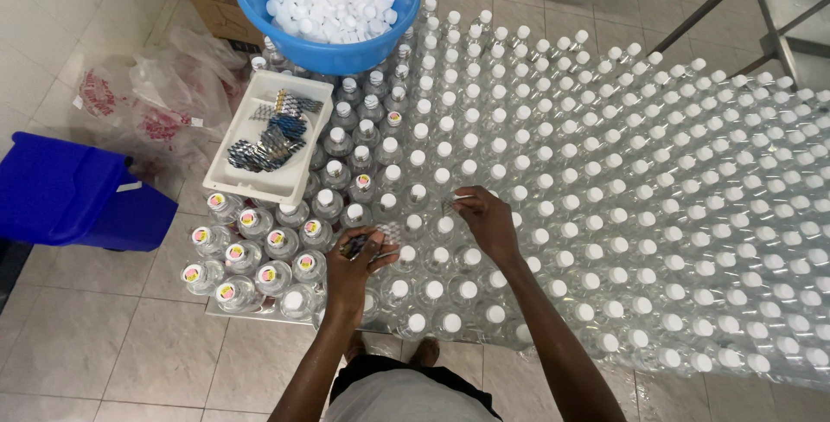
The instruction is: The person stands at a table covered with rows of clear plastic bottles and repeatedly picks up small metallic caps from a white tray. They place each cap onto the top of a bottle one at a time, moving across the rows to continue the process.
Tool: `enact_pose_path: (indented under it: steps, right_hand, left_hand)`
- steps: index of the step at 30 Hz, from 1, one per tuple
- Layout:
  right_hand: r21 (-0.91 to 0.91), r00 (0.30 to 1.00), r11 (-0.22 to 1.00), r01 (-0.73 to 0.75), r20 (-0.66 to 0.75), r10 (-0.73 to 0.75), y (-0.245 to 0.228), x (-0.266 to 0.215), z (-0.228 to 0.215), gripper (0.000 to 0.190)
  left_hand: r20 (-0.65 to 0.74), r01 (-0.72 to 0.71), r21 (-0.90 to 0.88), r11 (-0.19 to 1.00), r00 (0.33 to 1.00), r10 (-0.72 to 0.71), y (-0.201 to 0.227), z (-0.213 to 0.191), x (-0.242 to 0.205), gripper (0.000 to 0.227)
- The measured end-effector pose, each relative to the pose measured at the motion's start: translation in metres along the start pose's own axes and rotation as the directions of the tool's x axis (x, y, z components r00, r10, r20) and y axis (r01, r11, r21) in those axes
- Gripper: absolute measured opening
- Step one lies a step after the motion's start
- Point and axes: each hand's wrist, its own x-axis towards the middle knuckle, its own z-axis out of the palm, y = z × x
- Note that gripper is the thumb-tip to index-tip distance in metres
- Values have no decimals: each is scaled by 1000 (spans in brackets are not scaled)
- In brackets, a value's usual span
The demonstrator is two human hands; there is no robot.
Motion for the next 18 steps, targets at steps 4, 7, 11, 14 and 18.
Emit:
enact_pose_path:
  steps: [4, 7, 11, 14, 18]
  right_hand:
    - [-91, 998, 996, 24, 54, -19, 8, 6, 7, 30]
    - [-108, 996, 994, 27, 82, -18, -2, 1, 2, 31]
    - [10, 992, 999, 45, 115, -45, -10, 0, -3, 31]
    - [-61, 987, 993, 99, 135, -90, -13, -4, -2, 29]
    - [-102, 976, 984, 144, 178, -124, -14, -6, -3, 28]
  left_hand:
    - [-6, -5, -5, 1000, 1000, 5, 0, -7, 2, 17]
    - [-10, 3, -7, 1000, 1000, -3, 0, -10, 2, 18]
    - [-21, 12, -33, 999, 1000, -13, 1, -12, 4, 19]
    - [-19, 18, -33, 999, 1000, -19, 6, -8, 0, 19]
    - [-21, 20, -34, 999, 1000, -21, 5, -10, 1, 19]
